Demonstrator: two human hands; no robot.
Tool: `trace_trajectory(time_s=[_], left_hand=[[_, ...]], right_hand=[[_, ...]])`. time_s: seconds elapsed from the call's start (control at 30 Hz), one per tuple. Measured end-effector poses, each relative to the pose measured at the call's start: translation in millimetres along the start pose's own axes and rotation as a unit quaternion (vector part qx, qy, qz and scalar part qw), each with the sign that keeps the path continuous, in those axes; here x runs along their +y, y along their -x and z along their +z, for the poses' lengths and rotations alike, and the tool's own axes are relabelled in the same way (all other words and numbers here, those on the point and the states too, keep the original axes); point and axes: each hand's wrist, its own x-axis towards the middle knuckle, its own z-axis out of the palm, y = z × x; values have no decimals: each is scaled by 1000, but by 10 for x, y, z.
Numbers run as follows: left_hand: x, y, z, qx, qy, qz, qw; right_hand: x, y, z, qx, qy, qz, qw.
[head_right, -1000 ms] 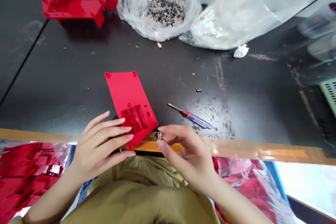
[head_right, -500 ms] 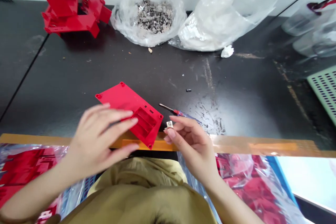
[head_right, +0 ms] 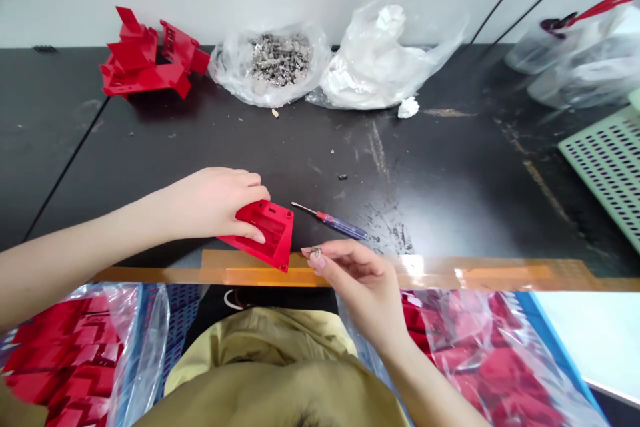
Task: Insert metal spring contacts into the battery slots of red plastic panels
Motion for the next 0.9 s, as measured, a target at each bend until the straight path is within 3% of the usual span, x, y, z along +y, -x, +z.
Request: trace_trajectory(time_s=[0.27,0.47,0.63,0.8,0.9], left_hand=[[-149,69,-18,9,-10,-146,989],[-171,250,-10,33,184,-223,957],[-151,470,136,78,384,-306,867],[-3,671,428,106,627,-298,712],[83,751,578,120,664,-305,673]], right_hand=[[68,-23,-34,-9,33,-19,999],[62,-61,2,-38,30,-17,999],[-27,-126,66,-38,76,-8,996],[-216,-299,127,-90,184,-85,975],[-338,-458,194,-135,236,-139,952]])
